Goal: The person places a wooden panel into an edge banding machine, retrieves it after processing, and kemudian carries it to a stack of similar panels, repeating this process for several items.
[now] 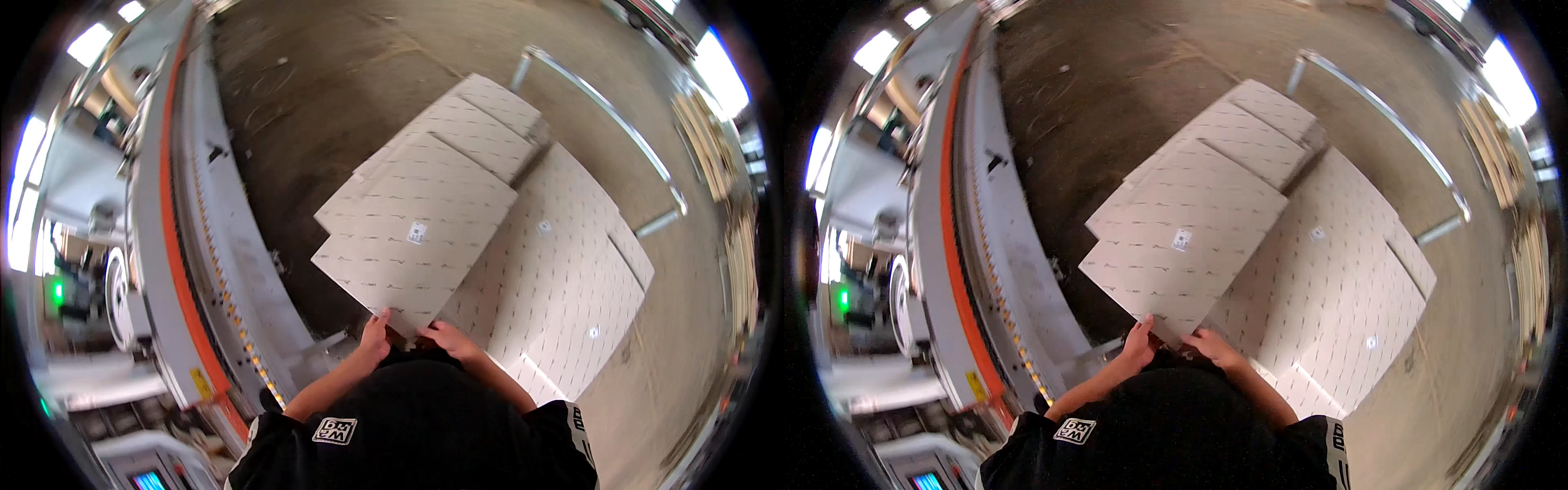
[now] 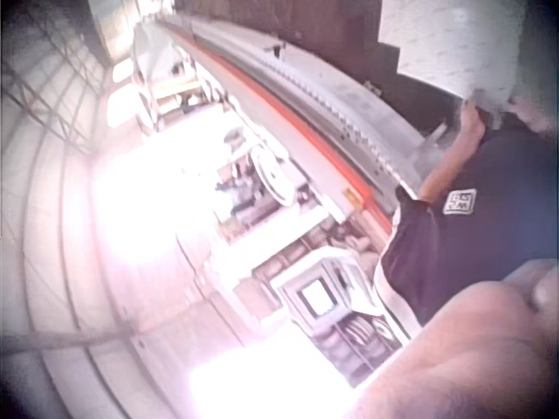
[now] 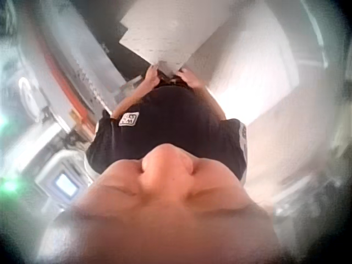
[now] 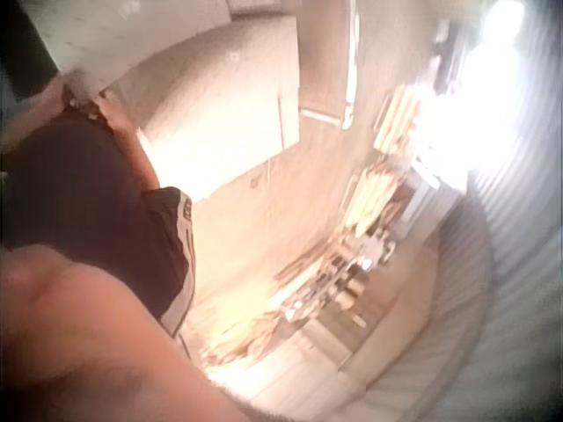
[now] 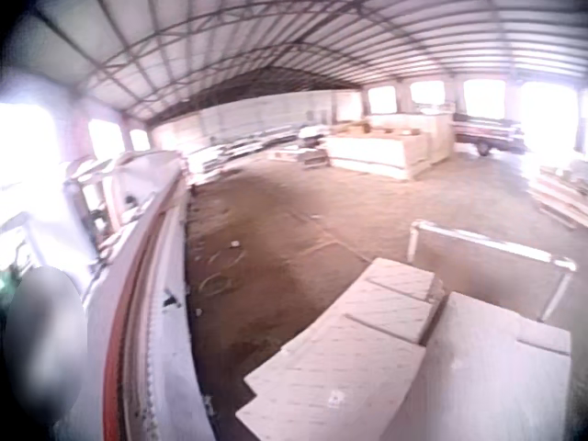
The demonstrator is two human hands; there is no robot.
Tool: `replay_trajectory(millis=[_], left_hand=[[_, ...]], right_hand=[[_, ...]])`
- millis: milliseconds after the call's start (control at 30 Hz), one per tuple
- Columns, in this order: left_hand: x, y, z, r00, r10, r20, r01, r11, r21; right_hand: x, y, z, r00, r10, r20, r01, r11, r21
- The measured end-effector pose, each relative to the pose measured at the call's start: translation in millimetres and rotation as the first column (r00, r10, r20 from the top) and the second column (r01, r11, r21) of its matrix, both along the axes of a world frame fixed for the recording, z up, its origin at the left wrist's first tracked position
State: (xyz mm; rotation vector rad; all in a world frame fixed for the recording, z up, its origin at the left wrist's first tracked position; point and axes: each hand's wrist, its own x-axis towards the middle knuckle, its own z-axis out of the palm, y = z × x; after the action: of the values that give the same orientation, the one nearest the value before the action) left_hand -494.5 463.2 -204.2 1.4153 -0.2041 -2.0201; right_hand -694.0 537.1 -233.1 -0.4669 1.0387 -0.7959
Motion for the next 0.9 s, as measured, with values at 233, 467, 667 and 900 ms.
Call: replay_trajectory(millis=[233, 467, 667, 900], left_hand=[[44, 69, 43, 0.813, 0.488, 0.317, -0.474, 0.871, -0.125], [122, 233, -6, 0.481, 0.738, 0.474, -0.713, 0.644, -0.278], [171, 416, -39, 0.186, 0.874, 0.449, -0.856, 0.369, -0.363], [171, 548, -39, -0.072, 0.871, 0.485, -0.944, 0.098, -0.316]], right_hand=[[-73, -33, -42, 0.948, -0.304, -0.096, 0.316, 0.936, 0.158], [3, 8, -33, 0.976, -0.085, -0.2, 0.121, 0.978, 0.172], [99, 78, -8, 0.943, 0.316, -0.101, -0.297, 0.94, 0.171], [216, 125, -4, 0.688, 0.685, -0.238, -0.695, 0.717, 0.056]])
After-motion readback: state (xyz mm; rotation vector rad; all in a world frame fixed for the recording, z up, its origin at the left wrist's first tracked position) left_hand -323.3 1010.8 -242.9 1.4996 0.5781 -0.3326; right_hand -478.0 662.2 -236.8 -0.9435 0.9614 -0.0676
